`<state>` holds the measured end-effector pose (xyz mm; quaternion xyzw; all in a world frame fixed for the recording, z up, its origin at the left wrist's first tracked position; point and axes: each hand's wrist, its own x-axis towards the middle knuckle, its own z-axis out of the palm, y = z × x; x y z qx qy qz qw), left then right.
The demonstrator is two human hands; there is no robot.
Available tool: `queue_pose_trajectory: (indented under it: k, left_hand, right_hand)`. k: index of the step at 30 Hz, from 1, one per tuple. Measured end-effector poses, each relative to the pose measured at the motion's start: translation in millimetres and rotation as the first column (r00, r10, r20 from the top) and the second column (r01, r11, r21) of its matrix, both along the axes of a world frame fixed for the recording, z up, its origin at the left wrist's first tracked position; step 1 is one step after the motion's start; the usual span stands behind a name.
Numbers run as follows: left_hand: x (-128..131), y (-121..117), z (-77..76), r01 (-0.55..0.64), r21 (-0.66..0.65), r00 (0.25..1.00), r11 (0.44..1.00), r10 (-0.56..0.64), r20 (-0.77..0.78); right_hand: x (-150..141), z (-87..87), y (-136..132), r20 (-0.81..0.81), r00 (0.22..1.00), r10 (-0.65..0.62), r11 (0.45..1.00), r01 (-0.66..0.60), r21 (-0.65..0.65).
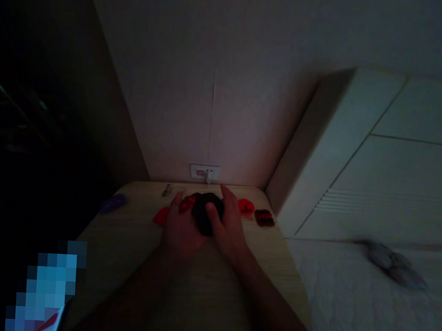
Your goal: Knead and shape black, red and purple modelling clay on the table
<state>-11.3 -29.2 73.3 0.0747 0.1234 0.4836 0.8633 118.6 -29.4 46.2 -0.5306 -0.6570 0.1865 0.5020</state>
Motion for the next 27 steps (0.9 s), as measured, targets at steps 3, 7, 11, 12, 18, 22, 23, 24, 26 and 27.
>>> queue_pose_trajectory:
  k: [3, 7, 11, 12, 18, 22, 23, 24, 26, 27]
  left_hand:
    - [0, -4, -2.5, 0.068, 0.075, 0.993, 0.995, -0.060, -0.097]
    - [6, -12, -11.9, 0.151, 0.107, 0.959, 0.983, -0.119, -0.258]
    - [6, -17, -27.3, 0.029, 0.126, 0.863, 0.992, 0.039, -0.504]
    - [5, -17, -32.4, -0.001, 0.147, 0.817, 0.989, 0.086, -0.570]
    - [-5, -14, -56.7, -0.043, 0.292, 0.664, 0.956, 0.245, -0.706]
    - [-7, -7, -56.6, -0.143, 0.277, 0.593, 0.950, 0.307, -0.744]
    - [-8, -5, -55.5, -0.155, 0.276, 0.572, 0.949, 0.314, -0.758]
    - [-9, -2, -54.4, -0.159, 0.279, 0.551, 0.947, 0.320, -0.771]
    - [-12, 3, -52.8, -0.156, 0.292, 0.511, 0.944, 0.330, -0.793]
    - [-13, 6, -52.6, -0.159, 0.301, 0.494, 0.940, 0.340, -0.801]
  right_hand:
    - [15, -1.5, 6, -0.233, 0.973, 0.005, 0.984, -0.046, -0.171]
    - [29, 2.7, 9, -0.380, 0.920, 0.097, 0.923, -0.226, -0.312]
    - [37, 2.9, 6, -0.434, 0.900, 0.043, 0.958, -0.160, -0.237]
    - [39, 2.0, 5, -0.426, 0.904, 0.039, 0.964, -0.145, -0.221]
    - [45, -2.4, 10, -0.318, 0.947, 0.037, 0.976, -0.103, -0.194]
    - [46, -3.3, 16, -0.303, 0.952, 0.047, 0.970, -0.117, -0.215]
    - [46, -3.8, 18, -0.305, 0.951, 0.052, 0.966, -0.125, -0.225]
    - [46, -4.6, 20, -0.309, 0.949, 0.056, 0.964, -0.132, -0.232]
    - [45, -7.1, 23, -0.320, 0.945, 0.065, 0.961, -0.146, -0.237]
    - [44, -9.0, 24, -0.329, 0.942, 0.069, 0.960, -0.152, -0.234]
